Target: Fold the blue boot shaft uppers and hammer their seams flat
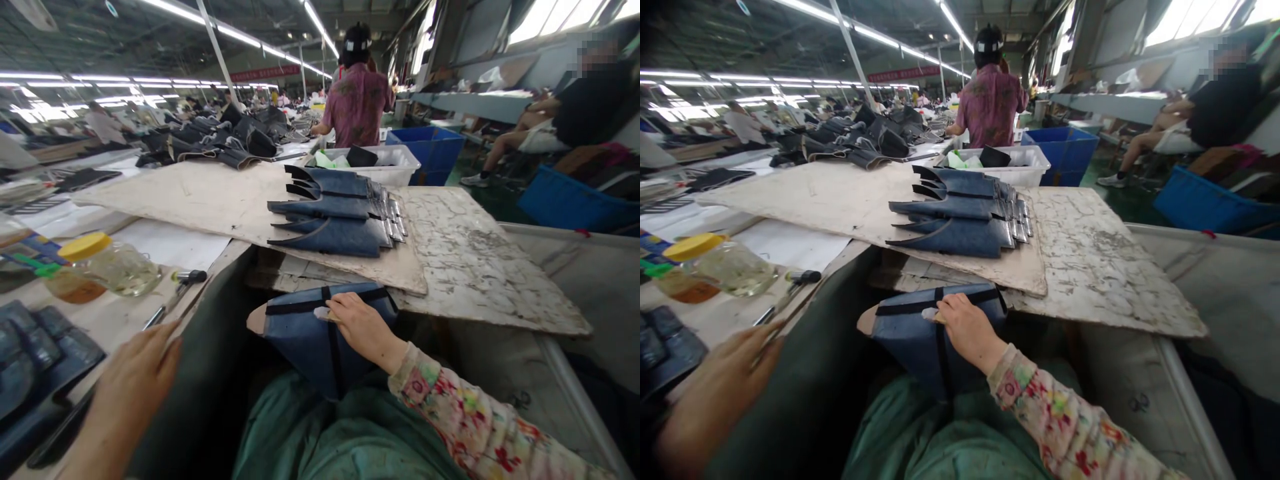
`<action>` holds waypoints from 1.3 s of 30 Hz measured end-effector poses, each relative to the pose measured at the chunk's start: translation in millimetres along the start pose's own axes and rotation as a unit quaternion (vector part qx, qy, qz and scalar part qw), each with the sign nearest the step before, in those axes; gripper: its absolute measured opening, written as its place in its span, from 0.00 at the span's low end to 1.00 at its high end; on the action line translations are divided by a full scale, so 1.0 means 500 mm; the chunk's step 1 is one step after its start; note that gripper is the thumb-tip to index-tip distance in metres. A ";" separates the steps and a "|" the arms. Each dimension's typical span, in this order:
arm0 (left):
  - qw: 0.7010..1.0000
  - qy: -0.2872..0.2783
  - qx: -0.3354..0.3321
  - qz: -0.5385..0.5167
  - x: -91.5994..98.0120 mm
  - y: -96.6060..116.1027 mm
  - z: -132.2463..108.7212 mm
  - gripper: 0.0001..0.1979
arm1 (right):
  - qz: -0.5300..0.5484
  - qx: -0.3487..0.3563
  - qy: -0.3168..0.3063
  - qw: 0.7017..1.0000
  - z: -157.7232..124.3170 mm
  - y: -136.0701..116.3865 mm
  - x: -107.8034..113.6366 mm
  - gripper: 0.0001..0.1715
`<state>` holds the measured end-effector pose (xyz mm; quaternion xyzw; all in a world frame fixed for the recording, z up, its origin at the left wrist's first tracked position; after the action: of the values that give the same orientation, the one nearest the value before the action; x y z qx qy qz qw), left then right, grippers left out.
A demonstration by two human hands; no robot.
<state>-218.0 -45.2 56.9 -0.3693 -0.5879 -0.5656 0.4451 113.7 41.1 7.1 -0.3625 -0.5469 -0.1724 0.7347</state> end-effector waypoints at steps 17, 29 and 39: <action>0.968 -0.010 -0.244 0.067 -0.247 0.289 0.108 0.17 | -0.040 -0.034 -0.066 0.996 0.027 -0.001 0.004 0.18; 0.987 0.079 -0.127 0.062 -0.226 0.118 0.080 0.23 | 0.058 -0.249 0.035 0.966 -0.151 0.160 0.058 0.11; 0.974 0.037 -0.005 -0.224 -0.238 0.078 0.074 0.26 | 0.162 -0.261 0.022 0.952 -0.031 0.136 0.101 0.16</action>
<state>-145.9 3.5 -40.8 -0.2098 -0.6359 -0.6670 0.3266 185.4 83.4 28.7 -0.6211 -0.4006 -0.1958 0.6445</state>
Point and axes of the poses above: each hand's wrist, its own z-axis towards the middle knuckle, its own x-axis out of the back of the hand, y = z × x, the point moved 3 cm from there along z, towards the middle knuckle, and after that the axes turned 15 degrees about -y, right-handed, at the moved point
